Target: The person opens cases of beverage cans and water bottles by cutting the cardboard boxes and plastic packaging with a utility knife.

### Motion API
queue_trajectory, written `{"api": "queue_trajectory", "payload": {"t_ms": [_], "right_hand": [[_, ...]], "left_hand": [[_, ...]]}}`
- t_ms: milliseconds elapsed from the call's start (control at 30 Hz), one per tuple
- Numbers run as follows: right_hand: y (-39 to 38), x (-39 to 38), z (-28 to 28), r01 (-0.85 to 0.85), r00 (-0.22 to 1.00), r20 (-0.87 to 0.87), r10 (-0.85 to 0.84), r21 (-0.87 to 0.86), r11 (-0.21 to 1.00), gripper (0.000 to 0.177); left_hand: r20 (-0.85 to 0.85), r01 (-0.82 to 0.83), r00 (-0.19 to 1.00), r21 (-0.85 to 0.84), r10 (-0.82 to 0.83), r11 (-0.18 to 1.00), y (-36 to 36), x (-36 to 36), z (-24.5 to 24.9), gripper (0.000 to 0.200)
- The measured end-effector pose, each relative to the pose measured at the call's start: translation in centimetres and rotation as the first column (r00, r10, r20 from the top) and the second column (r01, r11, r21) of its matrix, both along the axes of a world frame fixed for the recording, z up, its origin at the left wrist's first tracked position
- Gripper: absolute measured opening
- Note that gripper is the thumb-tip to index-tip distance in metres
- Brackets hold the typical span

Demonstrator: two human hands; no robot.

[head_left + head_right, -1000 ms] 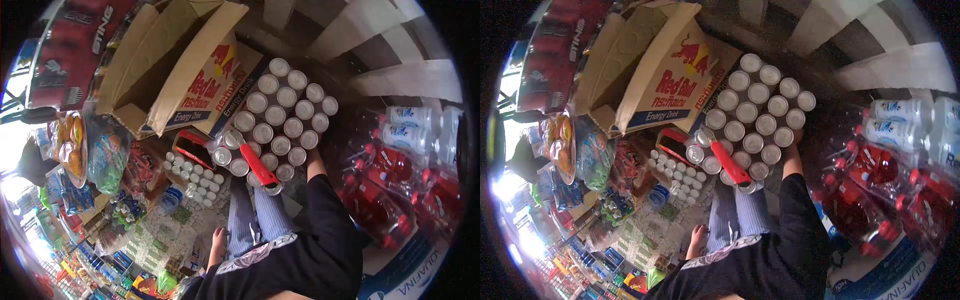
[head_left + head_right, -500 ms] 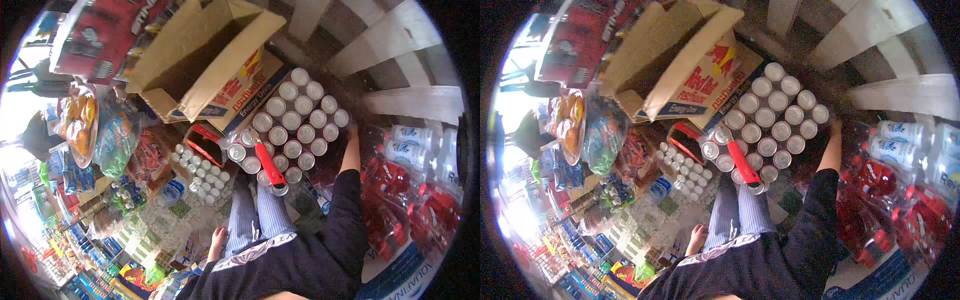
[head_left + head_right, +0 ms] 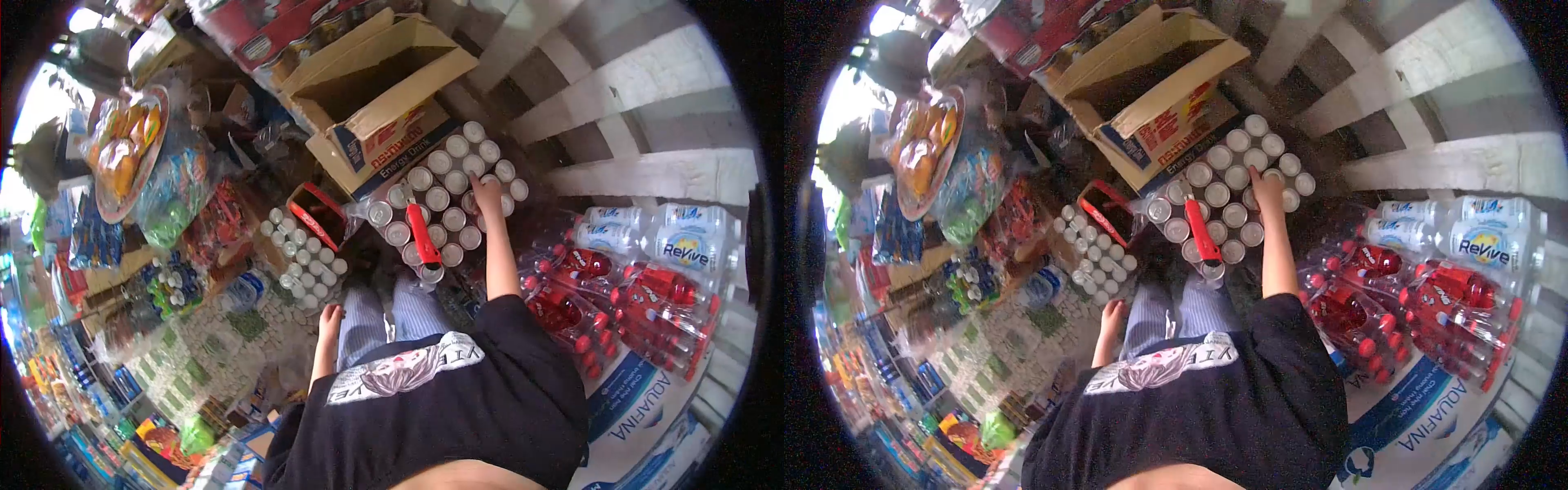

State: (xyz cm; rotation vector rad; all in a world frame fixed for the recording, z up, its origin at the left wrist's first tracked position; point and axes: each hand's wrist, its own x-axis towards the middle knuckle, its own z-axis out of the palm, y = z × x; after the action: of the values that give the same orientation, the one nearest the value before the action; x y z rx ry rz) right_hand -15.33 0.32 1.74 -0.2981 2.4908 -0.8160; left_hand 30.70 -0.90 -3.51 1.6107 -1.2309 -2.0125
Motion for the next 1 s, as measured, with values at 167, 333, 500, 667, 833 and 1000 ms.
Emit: {"api": "queue_trajectory", "payload": {"t_ms": [167,333,500,667,833,1000], "right_hand": [[-1.6,-0.7,-1.2,-0.116,0.944,-0.278,0.177,0.223,0.968,0.04],[-2.6,-0.8,0.3,-0.062,0.989,-0.118,0.087,0.205,0.977,0.032],[-2.0,-2.9,-3.8,-0.195,0.89,-0.361,0.278,0.25,0.948,0.026],[-4.1,-3.3,-1.6,0.625,0.742,0.563,-0.364,-0.386,0.679,0.017],[-6.2,-7.5,-4.1,0.388,0.885,0.443,-0.143,-0.532,0.753,0.014],[-8.9,-10.5,-3.1,-0.435,0.823,-0.331,0.461,0.154,0.887,0.024]], "left_hand": [[-0.021,-0.022,1.0,0.009,0.022,1.0,-0.3,-1.2,0.6,0.019],[-0.133,-0.013,0.991,-0.089,0.001,0.996,-3.4,-8.1,2.1,0.015],[0.176,0.062,0.981,-0.701,0.088,0.711,-7.6,-19.3,3.8,0.028],[0.444,0.069,0.823,-0.696,0.353,0.714,-7.7,-26.0,3.9,0.033],[0.493,0.203,0.816,-0.732,0.301,0.65,-7.7,-25.8,3.4,0.025],[0.555,0.25,0.777,-0.705,0.296,0.664,-7.9,-26.3,3.1,0.024]]}}
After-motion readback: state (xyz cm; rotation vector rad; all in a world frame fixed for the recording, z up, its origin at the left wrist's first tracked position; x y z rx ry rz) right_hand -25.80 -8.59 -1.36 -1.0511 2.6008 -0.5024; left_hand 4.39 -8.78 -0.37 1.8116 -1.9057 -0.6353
